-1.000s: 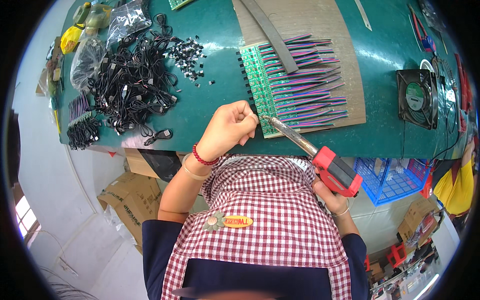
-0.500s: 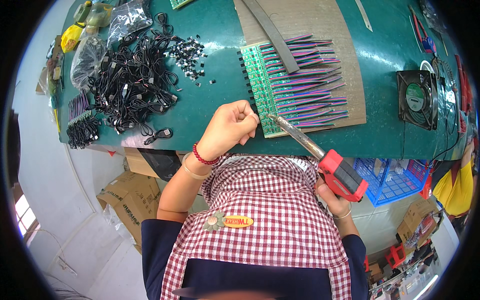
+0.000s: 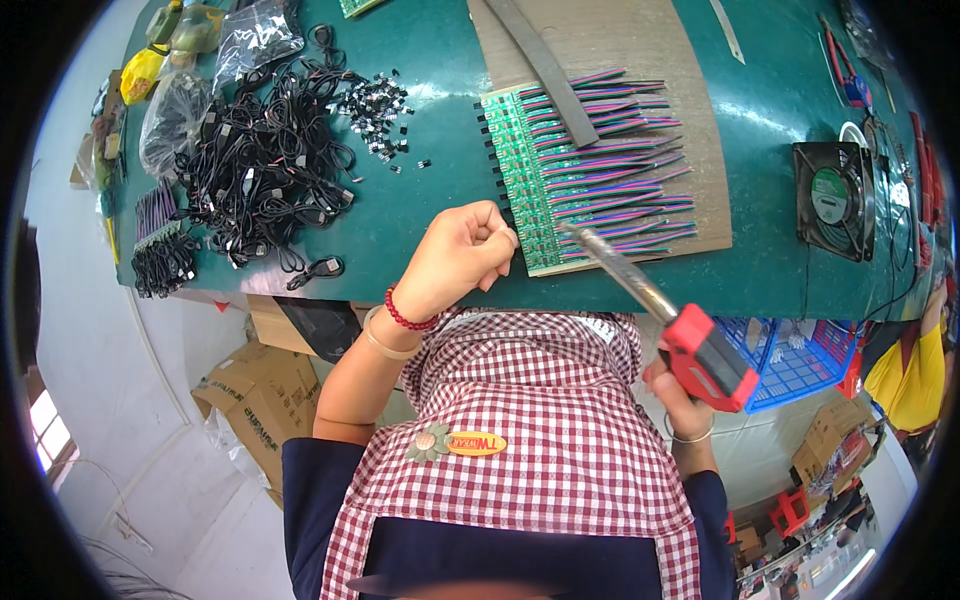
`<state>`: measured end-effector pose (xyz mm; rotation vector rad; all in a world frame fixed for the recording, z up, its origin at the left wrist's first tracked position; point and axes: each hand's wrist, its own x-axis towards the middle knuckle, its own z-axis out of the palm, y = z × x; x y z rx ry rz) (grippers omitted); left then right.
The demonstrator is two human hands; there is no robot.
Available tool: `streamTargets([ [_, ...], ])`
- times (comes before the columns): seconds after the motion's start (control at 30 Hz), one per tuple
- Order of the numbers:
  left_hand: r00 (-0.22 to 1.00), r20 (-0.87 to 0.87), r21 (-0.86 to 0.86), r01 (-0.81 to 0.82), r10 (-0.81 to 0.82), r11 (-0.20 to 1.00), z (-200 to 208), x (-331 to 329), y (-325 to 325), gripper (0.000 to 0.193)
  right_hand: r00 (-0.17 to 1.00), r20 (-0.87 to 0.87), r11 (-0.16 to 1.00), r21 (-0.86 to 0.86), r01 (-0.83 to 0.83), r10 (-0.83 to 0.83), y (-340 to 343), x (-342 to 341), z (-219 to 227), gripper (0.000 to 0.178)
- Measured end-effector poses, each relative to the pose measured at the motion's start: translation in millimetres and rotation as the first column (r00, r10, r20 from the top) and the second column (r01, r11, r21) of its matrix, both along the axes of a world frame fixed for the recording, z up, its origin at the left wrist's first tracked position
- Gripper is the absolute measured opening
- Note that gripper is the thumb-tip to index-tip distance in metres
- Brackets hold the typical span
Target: The person assembles wires and small electrical components onto a green circuit board using a soldering iron.
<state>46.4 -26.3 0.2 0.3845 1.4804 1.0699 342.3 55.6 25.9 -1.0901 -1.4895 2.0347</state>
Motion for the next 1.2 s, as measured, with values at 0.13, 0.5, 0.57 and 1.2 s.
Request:
streamTargets([
  [0.13,0.999,0.037,0.04,-0.018,0.016,0.999,1.6,0.8,2.3,0.01,0.964,-0.17,0.961,0.156,0.229,-0.202,19.8,-0.2,21.9,0.047],
  [0.5,0.998,-0.023,0.004,-0.053,0.053,0.999,8.8,-0.5,-7.9,0.013,0.713,-0.56,0.547,0.469,0.693,-0.423,152.0,53.4,43.3,0.028],
  [0.57,0.998,-0.056,-0.021,-0.04,0.038,0.999,12.0,-1.7,-8.9,0.013,0.721,-0.313,0.567,0.457,0.685,-0.619,185.0,53.4,36.8,0.025],
  [1.2,0.035,-0.995,-0.094,0.113,-0.098,0.989,4.2,-59.7,-4.9,0.011,0.789,-0.505,0.798,0.28,0.533,-0.349,97.7,1.4,54.2,0.034],
])
